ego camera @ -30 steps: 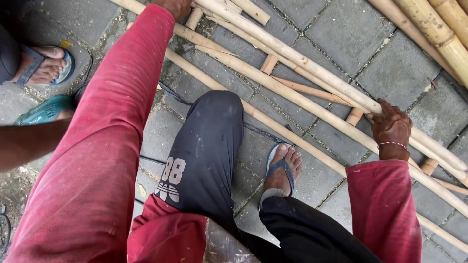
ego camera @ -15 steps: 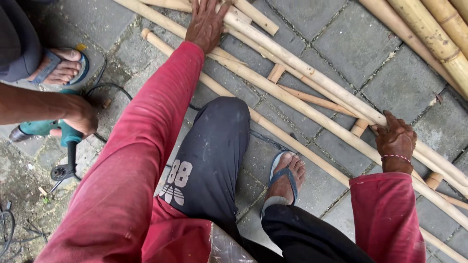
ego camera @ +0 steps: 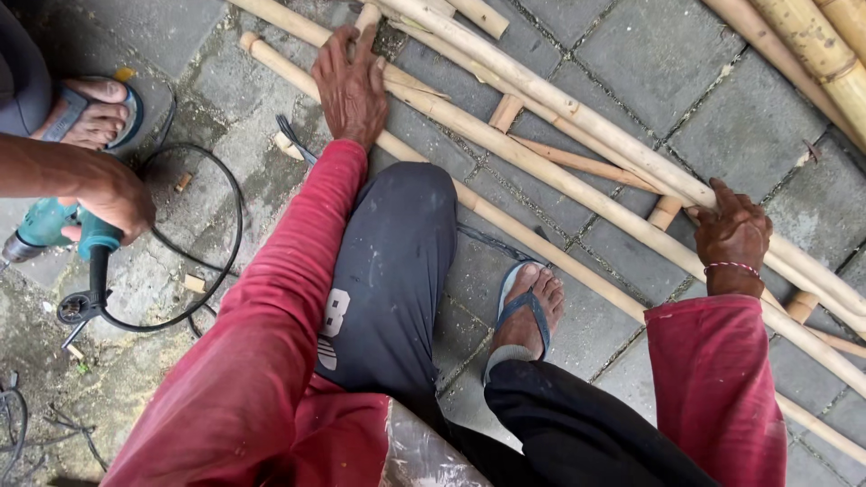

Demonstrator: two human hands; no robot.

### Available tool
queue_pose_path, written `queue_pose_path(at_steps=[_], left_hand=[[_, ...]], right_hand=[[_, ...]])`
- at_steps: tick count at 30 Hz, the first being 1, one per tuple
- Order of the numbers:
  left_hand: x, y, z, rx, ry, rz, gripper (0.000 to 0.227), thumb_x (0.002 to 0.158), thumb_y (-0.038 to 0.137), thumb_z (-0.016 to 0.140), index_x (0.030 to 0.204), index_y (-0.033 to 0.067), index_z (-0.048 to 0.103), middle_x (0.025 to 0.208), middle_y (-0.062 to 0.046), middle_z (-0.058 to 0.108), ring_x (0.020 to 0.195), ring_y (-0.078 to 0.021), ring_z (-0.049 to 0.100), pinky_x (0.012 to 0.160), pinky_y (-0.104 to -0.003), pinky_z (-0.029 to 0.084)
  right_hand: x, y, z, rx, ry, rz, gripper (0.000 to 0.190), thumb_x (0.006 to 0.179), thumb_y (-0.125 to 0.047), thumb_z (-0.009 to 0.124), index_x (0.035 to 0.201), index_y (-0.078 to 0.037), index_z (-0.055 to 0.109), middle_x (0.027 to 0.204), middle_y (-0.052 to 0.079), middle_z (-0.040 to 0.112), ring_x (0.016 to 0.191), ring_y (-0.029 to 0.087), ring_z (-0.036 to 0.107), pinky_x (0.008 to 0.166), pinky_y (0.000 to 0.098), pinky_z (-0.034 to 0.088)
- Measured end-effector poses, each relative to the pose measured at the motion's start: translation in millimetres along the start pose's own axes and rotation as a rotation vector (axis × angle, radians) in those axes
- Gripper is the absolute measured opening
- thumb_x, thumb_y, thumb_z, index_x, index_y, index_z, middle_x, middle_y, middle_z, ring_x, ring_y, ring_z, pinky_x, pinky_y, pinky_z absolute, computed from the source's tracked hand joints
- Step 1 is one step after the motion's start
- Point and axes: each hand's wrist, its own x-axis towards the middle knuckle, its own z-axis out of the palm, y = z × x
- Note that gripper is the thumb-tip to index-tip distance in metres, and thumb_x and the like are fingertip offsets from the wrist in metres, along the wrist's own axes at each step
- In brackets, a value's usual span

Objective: The person assembles a curved bamboo structure by hand and with a power drill on a stone-paved floor.

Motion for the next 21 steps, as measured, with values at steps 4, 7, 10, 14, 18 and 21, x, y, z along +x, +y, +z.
queue_pose_path(at_steps=[4, 7, 10, 14, 18, 21], left_hand=[[-0.7, 3.6, -4.8, 0.038, -0.019, 0.033, 0.039, 0.101, 0.022, 0.057, 0.139, 0.0151, 0.062, 0.133, -0.011, 0.053, 0.118, -0.0314, 0.053, 0.099, -0.049, 0.043], [1.2, 4.2, -4.2, 0.044, -0.042, 0.049, 0.038, 0.102, 0.019, 0.055, 0.14, 0.0152, 0.061, 0.139, -0.013, 0.051, 0.122, -0.0344, 0.051, 0.103, -0.051, 0.04], [4.2, 5.8, -3.4, 0.078, -0.093, 0.074, 0.057, 0.112, 0.052, 0.032, 0.146, 0.0131, 0.057, 0.143, -0.016, 0.051, 0.127, -0.0364, 0.051, 0.105, -0.056, 0.037], [11.7, 13.1, -1.8, 0.087, -0.218, 0.084, 0.05, 0.11, 0.039, 0.055, 0.153, 0.0125, 0.052, 0.154, -0.021, 0.045, 0.14, -0.0446, 0.042, 0.115, -0.065, 0.022], [13.4, 13.1, -4.1, 0.112, -0.169, 0.118, 0.049, 0.113, 0.037, 0.054, 0.154, 0.011, 0.05, 0.153, -0.021, 0.047, 0.139, -0.0439, 0.045, 0.113, -0.063, 0.024], [11.2, 11.7, -7.2, 0.071, -0.156, 0.134, 0.045, 0.113, 0.032, 0.057, 0.152, 0.0094, 0.053, 0.152, -0.02, 0.047, 0.138, -0.0441, 0.044, 0.113, -0.063, 0.024]], right_hand=[[-1.9, -1.7, 1.1, -0.005, -0.002, 0.013, 0.052, 0.1, -0.032, 0.074, 0.15, -0.018, 0.069, 0.134, 0.018, 0.073, 0.122, 0.041, 0.062, 0.099, 0.0513, 0.041], [0.5, -4.6, 1.3, -0.05, -0.01, 0.03, 0.056, 0.097, -0.034, 0.078, 0.15, -0.02, 0.069, 0.127, 0.016, 0.074, 0.113, 0.041, 0.064, 0.095, 0.0504, 0.043], [0.6, -9.7, -3.9, -0.048, -0.025, 0.043, 0.054, 0.096, -0.029, 0.076, 0.149, -0.019, 0.07, 0.121, 0.016, 0.074, 0.11, 0.042, 0.065, 0.094, 0.0507, 0.042], [-1.4, -13.6, -11.4, -0.054, -0.005, -0.009, 0.053, 0.097, -0.028, 0.076, 0.147, -0.015, 0.071, 0.115, 0.016, 0.075, 0.105, 0.041, 0.066, 0.091, 0.0505, 0.043], [0.9, -22.6, -16.5, -0.033, -0.028, 0.043, 0.051, 0.096, -0.027, 0.077, 0.146, -0.016, 0.069, 0.117, 0.017, 0.074, 0.106, 0.044, 0.062, 0.089, 0.055, 0.041], [1.2, -26.0, -19.2, -0.052, -0.001, 0.025, 0.05, 0.097, -0.03, 0.079, 0.144, -0.016, 0.07, 0.116, 0.016, 0.075, 0.103, 0.042, 0.063, 0.087, 0.0535, 0.042]])
